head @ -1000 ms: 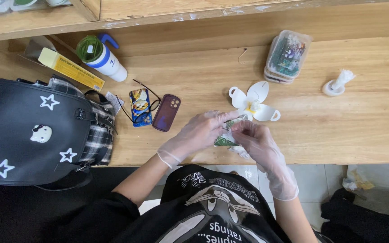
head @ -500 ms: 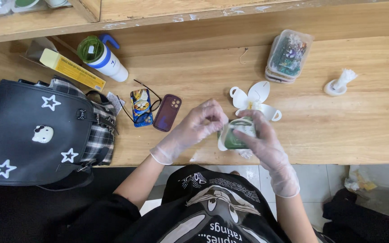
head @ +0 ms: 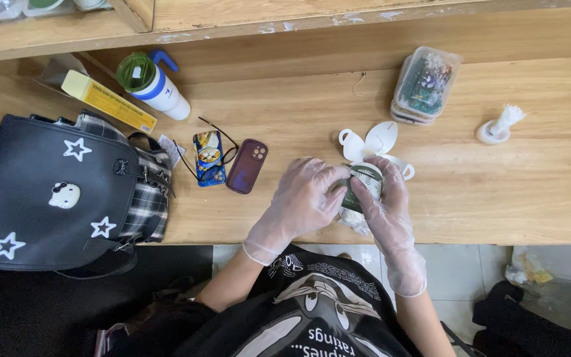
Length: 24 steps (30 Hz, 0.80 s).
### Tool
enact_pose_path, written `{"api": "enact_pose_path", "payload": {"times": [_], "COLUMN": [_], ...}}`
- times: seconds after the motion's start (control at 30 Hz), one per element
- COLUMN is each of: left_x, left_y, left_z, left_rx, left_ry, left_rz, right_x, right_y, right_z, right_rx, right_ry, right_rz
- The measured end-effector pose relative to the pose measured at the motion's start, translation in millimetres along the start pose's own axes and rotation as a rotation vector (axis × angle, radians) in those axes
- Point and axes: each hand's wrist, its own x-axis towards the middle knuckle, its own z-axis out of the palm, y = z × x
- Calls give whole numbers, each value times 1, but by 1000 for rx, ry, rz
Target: Packaging small items into decorative paper boxes while wearing protective gloves.
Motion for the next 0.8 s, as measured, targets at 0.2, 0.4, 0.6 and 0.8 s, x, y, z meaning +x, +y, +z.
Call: {"api": "enact_pose_path", "payload": {"times": [0.2, 0.4, 0.6, 0.8], "left_x": [1, -3, -7, -3], "left_y": [2, -11, -26, -27], "left_z": [-1, -7, -12, -8], "left_rx": [-102, 134, 486, 423], "left_ry": [64, 162, 134, 112], "left_rz": [3, 270, 554, 609], "right_x": [-8, -7, -8, -5], "right_y": [-17, -35, -34, 29], "right_z": [-7, -18, -18, -14], "right_rx": [-156, -272, -61, 332], "right_ry": [-77, -241, -331, -106], "right_rz": [-166, -77, 14, 53]}}
